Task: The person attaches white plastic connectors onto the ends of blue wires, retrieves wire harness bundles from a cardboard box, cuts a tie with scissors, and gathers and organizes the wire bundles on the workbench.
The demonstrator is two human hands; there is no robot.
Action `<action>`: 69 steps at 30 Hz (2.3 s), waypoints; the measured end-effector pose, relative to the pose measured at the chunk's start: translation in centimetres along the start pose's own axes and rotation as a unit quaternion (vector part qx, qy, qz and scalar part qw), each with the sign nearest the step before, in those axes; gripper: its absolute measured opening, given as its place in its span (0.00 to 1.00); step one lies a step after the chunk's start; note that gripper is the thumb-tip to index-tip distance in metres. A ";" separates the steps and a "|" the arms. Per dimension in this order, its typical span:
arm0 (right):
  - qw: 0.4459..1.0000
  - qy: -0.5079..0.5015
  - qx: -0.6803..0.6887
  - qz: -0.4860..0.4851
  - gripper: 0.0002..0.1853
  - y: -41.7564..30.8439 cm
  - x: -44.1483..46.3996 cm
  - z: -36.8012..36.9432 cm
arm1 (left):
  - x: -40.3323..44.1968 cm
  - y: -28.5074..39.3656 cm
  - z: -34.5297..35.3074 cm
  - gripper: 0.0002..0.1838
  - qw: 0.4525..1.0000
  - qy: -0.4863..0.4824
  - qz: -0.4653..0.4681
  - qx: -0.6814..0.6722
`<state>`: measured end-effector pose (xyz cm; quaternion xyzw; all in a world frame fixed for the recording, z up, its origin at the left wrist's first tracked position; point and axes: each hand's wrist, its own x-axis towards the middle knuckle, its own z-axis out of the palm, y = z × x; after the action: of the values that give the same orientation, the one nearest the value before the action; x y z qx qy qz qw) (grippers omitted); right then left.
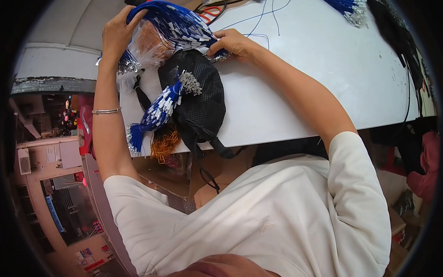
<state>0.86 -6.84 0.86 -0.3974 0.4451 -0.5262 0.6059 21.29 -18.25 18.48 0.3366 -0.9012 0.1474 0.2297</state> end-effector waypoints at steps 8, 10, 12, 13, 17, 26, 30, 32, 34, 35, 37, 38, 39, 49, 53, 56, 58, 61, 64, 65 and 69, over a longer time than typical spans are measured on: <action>0.976 0.120 -0.135 -0.120 0.11 1.0 -0.1 1.6 | -0.8 1.3 -0.7 0.16 0.992 -0.041 -0.066 0.099; 0.996 0.082 -0.036 -0.014 0.10 0.0 -0.3 1.3 | -0.4 0.5 -0.1 0.14 0.990 -0.018 0.007 0.141; 0.998 0.059 0.008 0.033 0.09 -0.6 -0.2 1.0 | 0.4 -0.7 0.6 0.12 0.979 0.011 0.080 0.185; 0.998 0.055 0.012 0.039 0.08 -0.5 -0.1 0.8 | 0.8 -1.4 1.1 0.11 0.971 0.025 0.115 0.207; 0.997 0.044 0.030 0.057 0.07 -0.4 0.3 0.6 | 1.6 -4.4 3.1 0.08 0.933 0.060 0.223 0.275; 0.984 0.041 0.090 0.149 0.06 -0.4 1.8 -0.1 | -3.9 -6.4 8.8 0.14 0.972 0.099 0.127 0.168; 0.985 0.038 0.096 0.136 0.06 -0.4 1.6 -0.2 | -5.3 3.4 5.0 0.10 0.972 -0.028 -0.071 -0.221; 0.985 0.033 0.096 0.137 0.07 -0.1 1.5 0.0 | -5.8 5.6 4.7 0.08 0.917 -0.138 -0.155 -0.340; 0.987 0.037 0.092 0.128 0.07 0.2 1.6 0.0 | -6.1 6.7 5.2 0.07 0.890 -0.227 -0.188 -0.349; 0.988 0.040 0.090 0.122 0.07 0.2 1.5 0.0 | -6.1 7.1 5.3 0.07 0.873 -0.271 -0.203 -0.352; 0.988 0.046 0.093 0.117 0.07 0.2 1.5 -0.2 | -6.0 7.4 5.5 0.07 0.853 -0.319 -0.215 -0.353; 0.989 0.053 0.086 0.109 0.07 0.0 1.5 -0.1 | -6.0 7.4 5.5 0.07 0.855 -0.322 -0.212 -0.347; 0.989 0.060 0.082 0.105 0.07 0.3 1.4 -0.1 | -6.2 7.5 5.9 0.07 0.855 -0.329 -0.211 -0.341; 0.992 0.075 0.080 0.068 0.08 0.9 1.2 0.3 | -7.5 6.7 7.6 0.09 0.824 -0.304 -0.235 -0.417; 0.991 0.092 0.070 0.067 0.09 0.1 0.5 0.9 | -7.5 6.9 7.6 0.08 0.821 -0.286 -0.249 -0.427; 0.989 0.113 0.053 0.076 0.10 -0.8 -0.1 1.7 | -7.6 6.8 7.7 0.07 0.823 -0.274 -0.256 -0.427; 0.991 0.121 0.039 0.043 0.10 0.1 -0.1 2.0 | -7.7 6.9 7.6 0.07 0.830 -0.271 -0.253 -0.416; 0.988 0.146 -0.003 -0.058 0.12 1.9 0.1 2.4 | -7.8 7.1 7.4 0.07 0.853 -0.259 -0.245 -0.382; 0.984 0.153 -0.015 -0.093 0.13 2.4 -0.5 3.0 | -8.0 7.1 7.5 0.07 0.865 -0.254 -0.238 -0.362; 0.981 0.157 -0.021 -0.110 0.14 2.5 -0.7 3.2 | -8.1 7.2 7.5 0.07 0.870 -0.253 -0.235 -0.352; 0.971 0.131 0.019 -0.197 0.10 1.6 -1.0 2.1 | -8.4 7.3 7.4 0.08 0.869 -0.250 -0.235 -0.356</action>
<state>3.31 -5.66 0.09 -0.3932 0.4235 -0.6912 0.4340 19.65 -11.49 7.04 0.4592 -0.8143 -0.3309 0.1290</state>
